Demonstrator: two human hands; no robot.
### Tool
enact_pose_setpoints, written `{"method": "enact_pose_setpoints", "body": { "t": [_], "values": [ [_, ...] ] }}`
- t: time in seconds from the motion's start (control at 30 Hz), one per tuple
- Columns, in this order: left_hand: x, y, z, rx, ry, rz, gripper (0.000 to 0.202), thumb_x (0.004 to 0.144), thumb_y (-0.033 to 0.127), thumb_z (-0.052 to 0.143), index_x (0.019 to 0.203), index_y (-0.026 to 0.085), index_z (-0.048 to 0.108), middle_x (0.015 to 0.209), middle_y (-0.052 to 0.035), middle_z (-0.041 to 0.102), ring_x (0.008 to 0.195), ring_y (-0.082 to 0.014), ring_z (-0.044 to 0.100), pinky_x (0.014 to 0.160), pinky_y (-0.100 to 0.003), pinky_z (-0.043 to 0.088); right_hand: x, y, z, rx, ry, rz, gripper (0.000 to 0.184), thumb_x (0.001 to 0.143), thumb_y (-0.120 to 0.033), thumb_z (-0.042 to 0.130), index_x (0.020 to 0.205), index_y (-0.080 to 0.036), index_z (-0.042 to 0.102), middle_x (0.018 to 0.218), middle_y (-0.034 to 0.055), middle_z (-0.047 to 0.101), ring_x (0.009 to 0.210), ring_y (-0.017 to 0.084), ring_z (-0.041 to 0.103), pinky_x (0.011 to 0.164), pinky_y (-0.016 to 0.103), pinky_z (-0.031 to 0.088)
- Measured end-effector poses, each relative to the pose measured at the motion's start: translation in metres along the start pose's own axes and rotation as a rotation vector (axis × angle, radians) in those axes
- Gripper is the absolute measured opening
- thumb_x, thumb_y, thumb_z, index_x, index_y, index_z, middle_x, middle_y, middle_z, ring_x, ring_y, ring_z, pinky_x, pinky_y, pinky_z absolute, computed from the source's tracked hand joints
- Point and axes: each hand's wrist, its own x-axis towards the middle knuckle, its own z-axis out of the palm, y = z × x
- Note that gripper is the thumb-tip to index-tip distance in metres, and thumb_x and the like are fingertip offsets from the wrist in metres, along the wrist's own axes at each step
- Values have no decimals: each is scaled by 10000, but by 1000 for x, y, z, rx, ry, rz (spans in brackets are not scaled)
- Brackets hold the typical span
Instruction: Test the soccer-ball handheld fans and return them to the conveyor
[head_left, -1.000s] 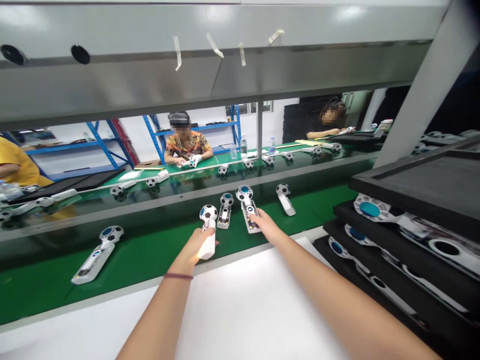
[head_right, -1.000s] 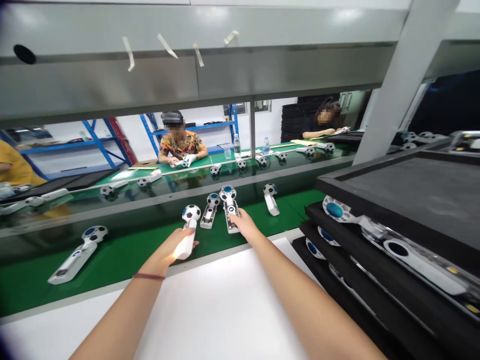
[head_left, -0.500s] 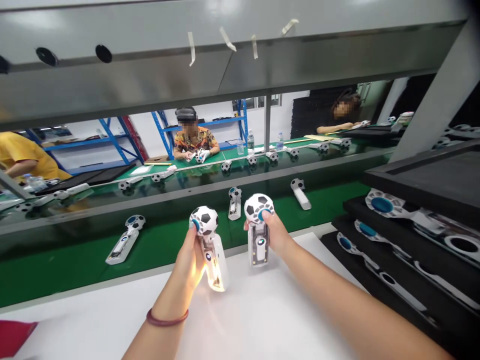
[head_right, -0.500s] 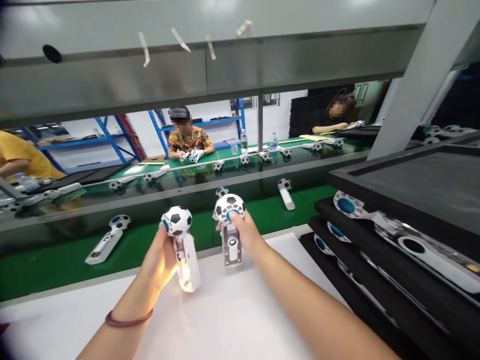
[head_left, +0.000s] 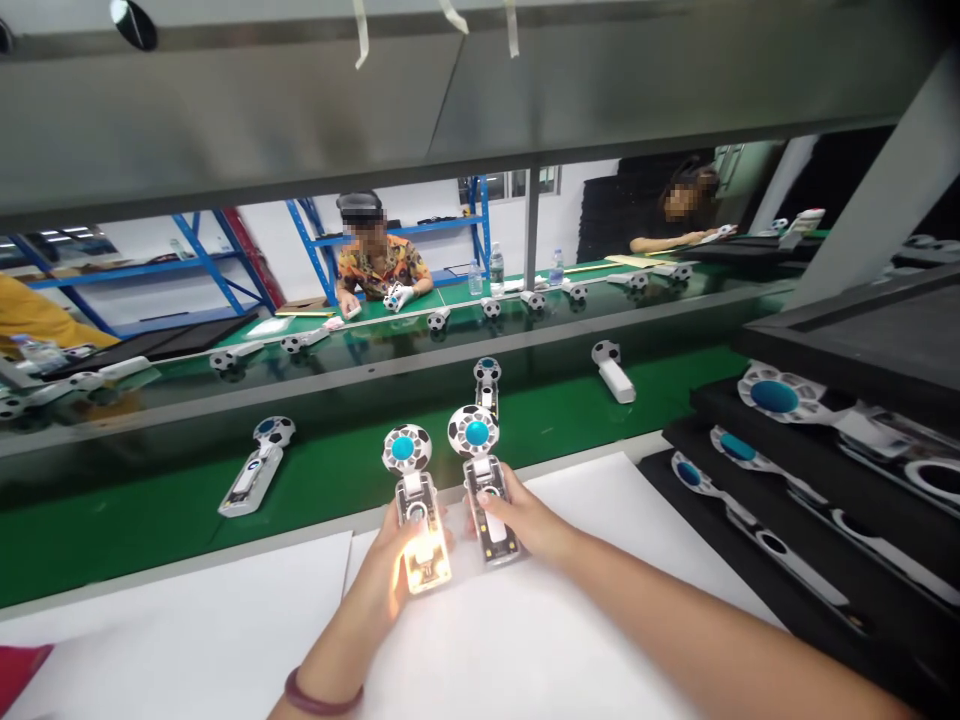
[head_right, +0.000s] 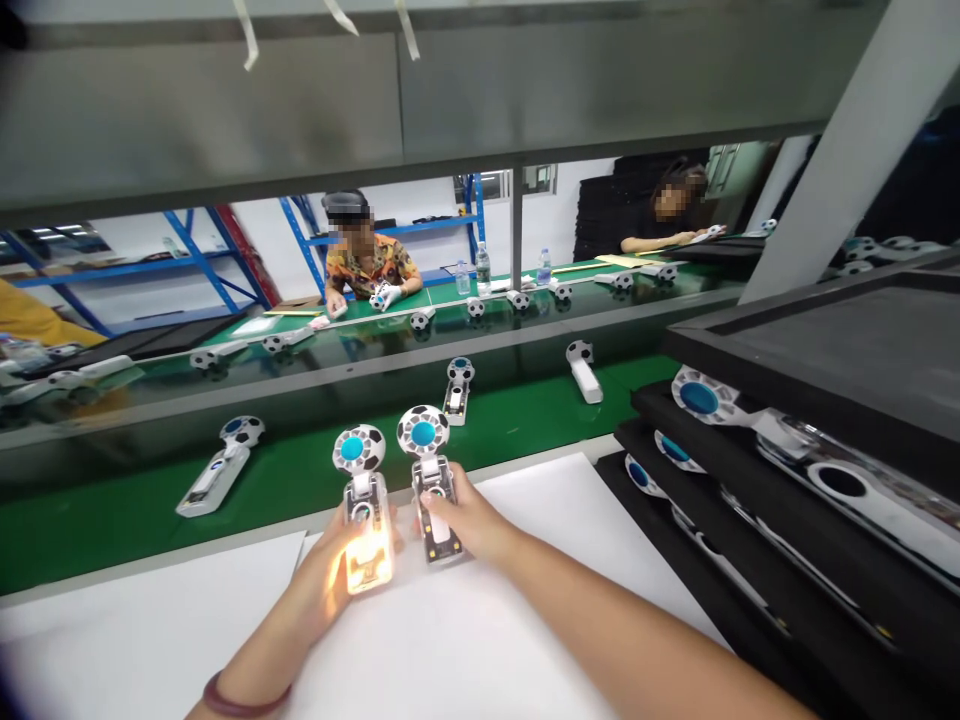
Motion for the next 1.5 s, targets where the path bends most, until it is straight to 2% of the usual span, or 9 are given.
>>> {"method": "enact_pose_setpoints", "body": {
  "t": [0.1, 0.2, 0.33, 0.5, 0.7, 0.93, 1.13, 1.3, 1.5],
  "values": [
    [-2, 2, 1, -13, -5, 27, 591, 626, 319, 750, 1129, 245, 449, 976, -53, 623, 784, -220, 629, 762, -363, 493, 0, -3, -1, 134, -68, 36, 659, 599, -330, 773, 1084, -258, 333, 904, -3, 582, 755, 181, 621, 676, 330, 483],
    [-3, 0, 2, 36, -11, 51, 639, 617, 324, 751, 1170, 244, 440, 942, -60, 630, 754, -227, 626, 697, -345, 490, 1, -6, -2, 153, -55, 77, 693, 560, -265, 779, 1098, -252, 343, 890, -8, 576, 765, 187, 619, 710, 341, 472],
    [-3, -3, 3, 74, -9, 75, 727, 600, 342, 769, 1224, 237, 412, 977, -84, 629, 752, -241, 626, 686, -362, 492, -1, -9, -2, 136, -74, 80, 662, 567, -267, 781, 1073, -239, 356, 898, -8, 567, 801, 188, 611, 759, 351, 451],
    [-2, -3, 4, 77, 2, 82, 686, 607, 335, 772, 1193, 224, 433, 983, -86, 629, 777, -259, 629, 708, -382, 499, -3, -9, -1, 136, -111, 95, 678, 581, -267, 782, 1099, -238, 346, 905, -2, 570, 837, 206, 614, 795, 385, 442],
    [-2, -4, 4, 75, -16, 91, 706, 623, 361, 773, 1223, 211, 433, 1089, -130, 606, 931, -310, 609, 782, -400, 496, -3, -8, 0, 143, -118, 75, 707, 570, -271, 791, 1123, -231, 351, 958, 29, 579, 874, 232, 610, 797, 402, 443],
    [-3, -3, 5, 78, -13, 97, 719, 625, 356, 771, 1234, 226, 413, 1091, -124, 604, 943, -314, 603, 767, -402, 509, -2, -8, -1, 123, -109, 72, 730, 575, -300, 799, 1148, -231, 351, 999, 43, 575, 929, 241, 597, 849, 435, 429],
    [-4, -3, 6, 57, 1, 109, 730, 614, 354, 776, 1230, 237, 402, 1112, -116, 589, 936, -306, 603, 781, -424, 506, -1, -5, -3, 122, -119, 86, 770, 575, -289, 799, 1177, -233, 322, 967, 27, 579, 867, 205, 607, 839, 407, 432],
    [-3, -2, 5, 7, -11, 90, 640, 628, 337, 760, 1170, 247, 432, 1018, -72, 619, 916, -287, 613, 853, -450, 464, 1, -4, -4, 154, -100, 91, 779, 562, -270, 798, 1171, -221, 314, 913, 14, 578, 805, 191, 615, 814, 390, 438],
    [-1, -5, -2, -71, -109, 129, 519, 667, 328, 727, 1092, 237, 443, 994, -66, 621, 849, -258, 620, 858, -466, 455, 1, -2, -5, 155, -141, 92, 776, 553, -260, 795, 1151, -224, 303, 926, 19, 575, 800, 194, 616, 772, 373, 445]
  ]
}}
